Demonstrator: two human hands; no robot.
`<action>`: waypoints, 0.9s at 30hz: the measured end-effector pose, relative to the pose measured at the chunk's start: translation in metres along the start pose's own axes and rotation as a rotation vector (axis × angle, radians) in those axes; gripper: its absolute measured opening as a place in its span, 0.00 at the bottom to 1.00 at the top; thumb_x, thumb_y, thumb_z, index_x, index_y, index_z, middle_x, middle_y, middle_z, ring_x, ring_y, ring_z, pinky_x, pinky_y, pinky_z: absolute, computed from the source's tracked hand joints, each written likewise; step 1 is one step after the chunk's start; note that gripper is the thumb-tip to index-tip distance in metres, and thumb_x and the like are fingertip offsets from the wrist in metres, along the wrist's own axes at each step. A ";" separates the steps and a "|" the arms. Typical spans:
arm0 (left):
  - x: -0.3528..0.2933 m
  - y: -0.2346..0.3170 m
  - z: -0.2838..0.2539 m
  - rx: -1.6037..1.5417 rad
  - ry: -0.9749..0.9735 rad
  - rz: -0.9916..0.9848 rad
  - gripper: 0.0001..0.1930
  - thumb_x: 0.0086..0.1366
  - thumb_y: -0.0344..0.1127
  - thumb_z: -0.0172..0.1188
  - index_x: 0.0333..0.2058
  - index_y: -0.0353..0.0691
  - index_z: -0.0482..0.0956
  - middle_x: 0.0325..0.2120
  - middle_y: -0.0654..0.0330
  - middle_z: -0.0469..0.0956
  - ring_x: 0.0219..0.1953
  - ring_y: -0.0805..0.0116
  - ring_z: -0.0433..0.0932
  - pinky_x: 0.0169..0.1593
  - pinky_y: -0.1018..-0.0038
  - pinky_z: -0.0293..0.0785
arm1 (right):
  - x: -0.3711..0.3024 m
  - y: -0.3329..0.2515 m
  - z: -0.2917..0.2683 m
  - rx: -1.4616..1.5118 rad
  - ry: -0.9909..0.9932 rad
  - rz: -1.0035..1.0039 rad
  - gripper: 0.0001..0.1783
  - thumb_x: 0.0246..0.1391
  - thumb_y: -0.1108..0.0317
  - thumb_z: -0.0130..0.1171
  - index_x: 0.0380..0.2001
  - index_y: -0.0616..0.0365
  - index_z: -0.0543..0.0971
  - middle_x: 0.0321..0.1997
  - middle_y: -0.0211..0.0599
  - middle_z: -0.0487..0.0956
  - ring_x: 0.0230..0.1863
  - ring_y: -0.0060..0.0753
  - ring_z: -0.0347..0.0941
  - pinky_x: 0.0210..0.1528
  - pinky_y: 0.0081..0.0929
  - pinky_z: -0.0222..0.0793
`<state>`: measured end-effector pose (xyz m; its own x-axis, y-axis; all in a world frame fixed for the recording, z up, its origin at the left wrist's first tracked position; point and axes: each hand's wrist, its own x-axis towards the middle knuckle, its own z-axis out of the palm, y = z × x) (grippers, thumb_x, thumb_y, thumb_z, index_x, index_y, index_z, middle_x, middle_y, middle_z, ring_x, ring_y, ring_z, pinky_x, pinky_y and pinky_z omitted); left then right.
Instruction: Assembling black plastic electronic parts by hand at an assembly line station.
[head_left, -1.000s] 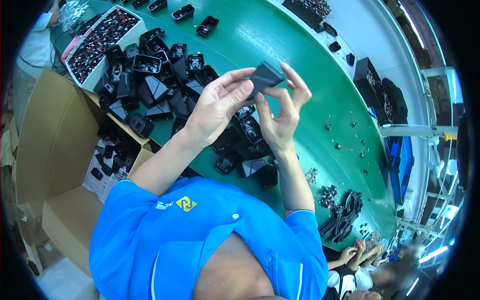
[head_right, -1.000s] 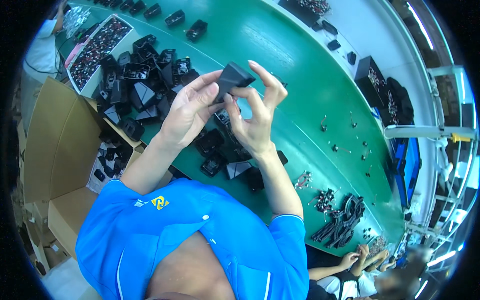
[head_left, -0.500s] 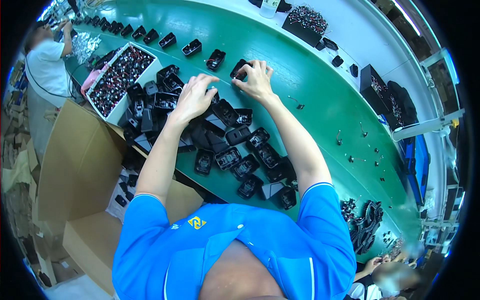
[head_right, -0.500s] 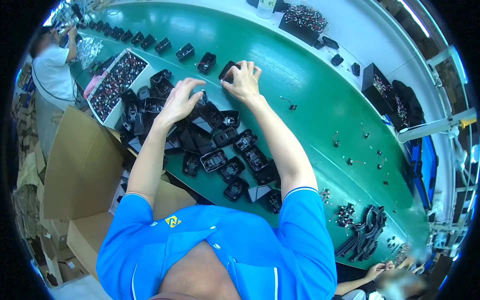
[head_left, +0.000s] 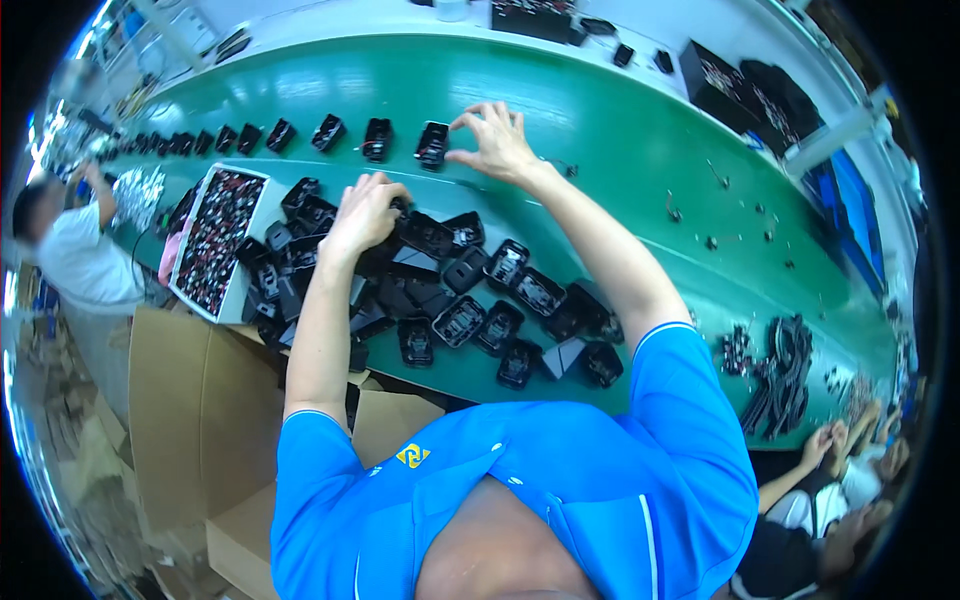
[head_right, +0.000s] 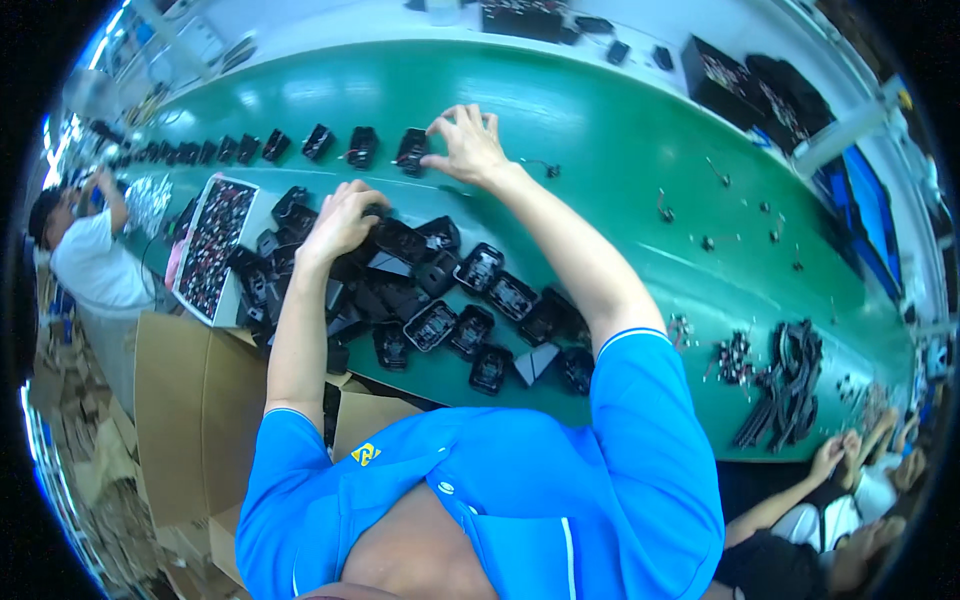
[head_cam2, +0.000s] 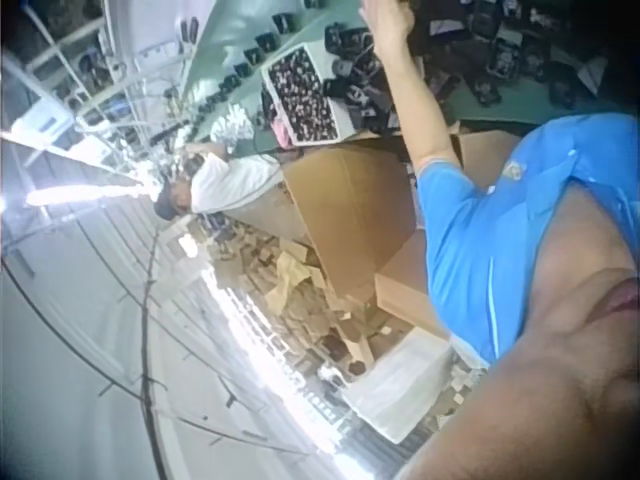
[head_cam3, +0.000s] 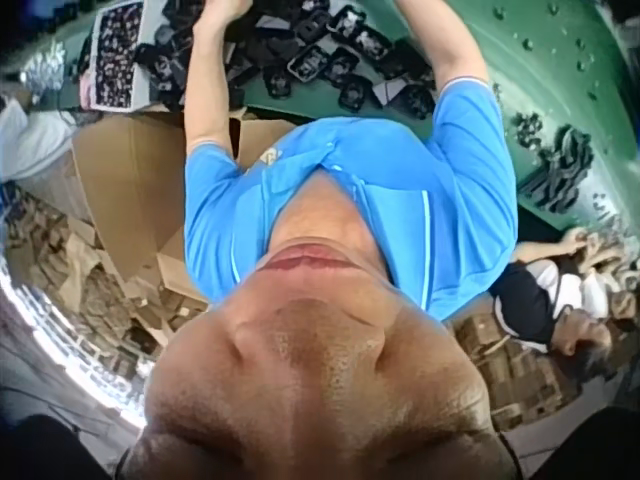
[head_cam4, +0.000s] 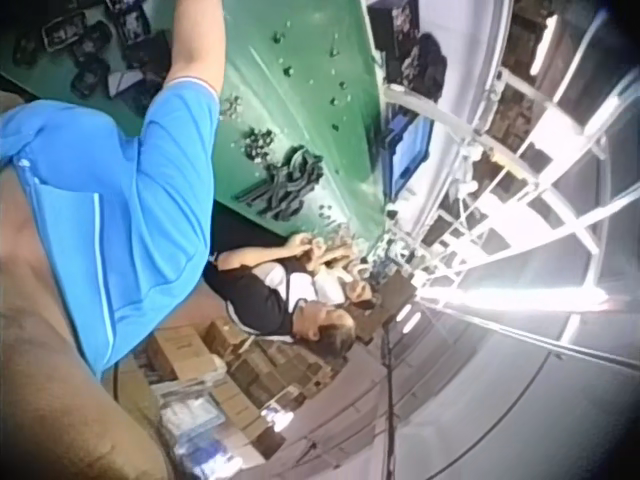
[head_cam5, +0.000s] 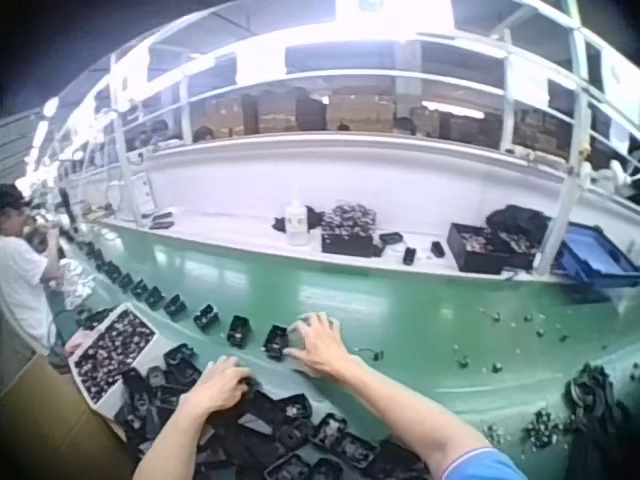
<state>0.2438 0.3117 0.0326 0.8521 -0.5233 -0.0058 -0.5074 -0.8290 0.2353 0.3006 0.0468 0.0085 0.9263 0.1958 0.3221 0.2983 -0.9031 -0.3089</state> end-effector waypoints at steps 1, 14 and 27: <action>0.002 0.000 -0.002 -0.004 -0.006 -0.011 0.14 0.57 0.27 0.61 0.43 0.46 0.82 0.44 0.58 0.75 0.50 0.56 0.72 0.55 0.62 0.66 | -0.006 0.011 -0.013 -0.008 0.021 0.023 0.25 0.54 0.44 0.65 0.48 0.47 0.81 0.55 0.44 0.71 0.58 0.46 0.62 0.60 0.50 0.55; 0.004 -0.010 -0.019 -0.319 0.528 -0.146 0.16 0.60 0.25 0.52 0.47 0.39 0.76 0.35 0.54 0.81 0.39 0.56 0.78 0.45 0.65 0.73 | -0.100 0.096 -0.057 0.312 -0.105 0.514 0.20 0.57 0.49 0.62 0.36 0.57 0.83 0.39 0.43 0.79 0.38 0.43 0.77 0.41 0.40 0.74; -0.069 0.077 0.001 -2.631 0.356 0.001 0.18 0.73 0.31 0.43 0.58 0.36 0.69 0.40 0.45 0.79 0.27 0.71 0.74 0.20 0.82 0.63 | -0.136 0.081 -0.063 -0.017 0.009 0.192 0.07 0.54 0.62 0.67 0.33 0.50 0.81 0.34 0.25 0.78 0.41 0.28 0.72 0.56 0.32 0.55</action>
<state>0.1464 0.2839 0.0503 0.9583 -0.2859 -0.0028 0.2774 0.9272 0.2517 0.1843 -0.0769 -0.0041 0.9636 0.0158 0.2670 0.1123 -0.9299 -0.3503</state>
